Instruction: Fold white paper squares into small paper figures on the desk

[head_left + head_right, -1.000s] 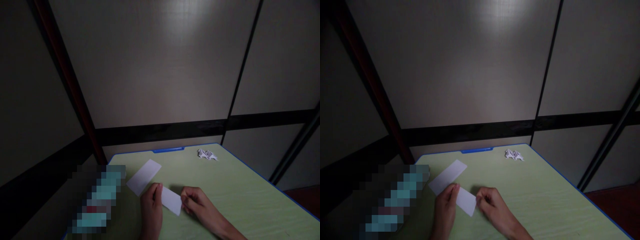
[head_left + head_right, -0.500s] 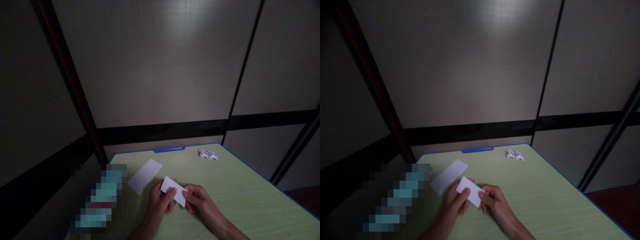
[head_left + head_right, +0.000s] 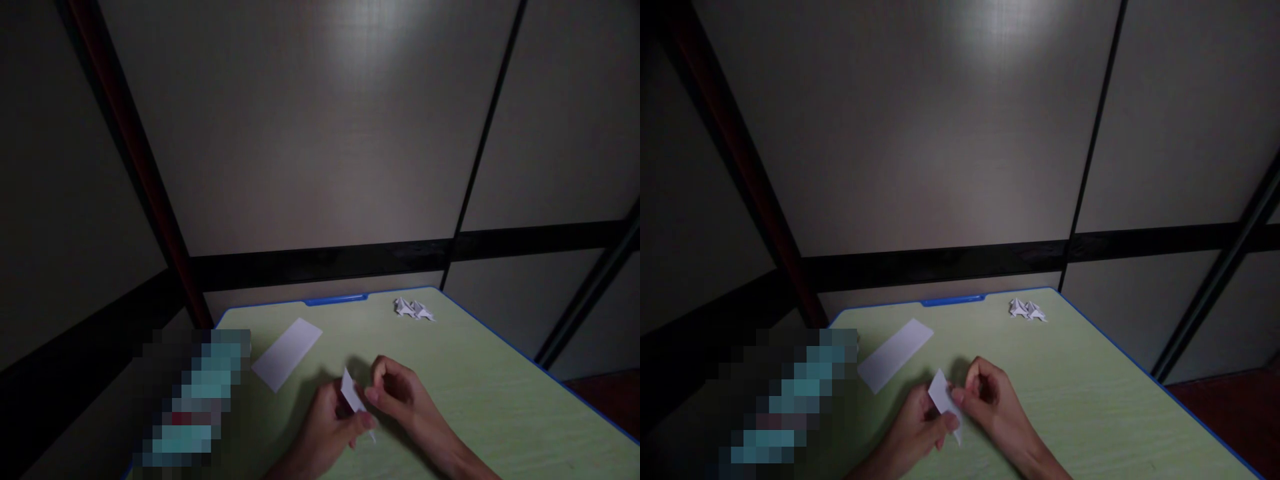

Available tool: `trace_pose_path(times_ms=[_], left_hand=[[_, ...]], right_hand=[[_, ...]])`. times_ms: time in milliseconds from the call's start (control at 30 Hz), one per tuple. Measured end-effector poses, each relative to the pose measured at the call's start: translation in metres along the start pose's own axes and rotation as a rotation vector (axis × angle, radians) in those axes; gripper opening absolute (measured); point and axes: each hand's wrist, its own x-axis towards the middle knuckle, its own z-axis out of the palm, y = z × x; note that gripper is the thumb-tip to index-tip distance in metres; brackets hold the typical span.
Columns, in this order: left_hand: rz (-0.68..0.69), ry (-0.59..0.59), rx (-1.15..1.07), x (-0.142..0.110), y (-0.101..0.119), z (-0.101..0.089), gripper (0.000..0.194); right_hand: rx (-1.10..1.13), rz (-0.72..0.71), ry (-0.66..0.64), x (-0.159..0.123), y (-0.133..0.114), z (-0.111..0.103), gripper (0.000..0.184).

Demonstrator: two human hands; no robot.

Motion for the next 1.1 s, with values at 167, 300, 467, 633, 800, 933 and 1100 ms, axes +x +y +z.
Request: trace_pose_path(times_ms=[167,300,467,633,800,933,1100], left_hand=[[0.043,-0.146,0.034,-0.002,0.004,0.002,0.019],[0.051,-0.201,0.004,-0.003,0.006,0.002,0.018],[0.057,-0.274,-0.082,-0.002,0.005,-0.002,0.030],[-0.011,-0.242,-0.072,-0.002,-0.002,-0.004,0.043],[0.022,-0.263,-0.025,-0.003,-0.001,-0.003,0.039],[0.166,-0.284,-0.018,-0.003,0.005,-0.003,0.039],[0.123,-0.320,-0.031,-0.003,0.003,-0.005,0.041]], right_hand=[[-0.054,-0.017,-0.155,-0.004,0.003,0.007,0.030],[-0.031,-0.015,-0.178,-0.004,0.004,0.007,0.030],[0.043,-0.015,-0.216,-0.002,0.003,0.003,0.029],[-0.003,-0.022,-0.185,-0.001,0.005,0.002,0.029],[0.001,-0.029,-0.199,-0.002,0.002,0.001,0.028],[-0.001,-0.029,-0.206,-0.003,0.002,0.001,0.028],[-0.015,-0.009,-0.199,-0.004,0.004,0.001,0.027]])
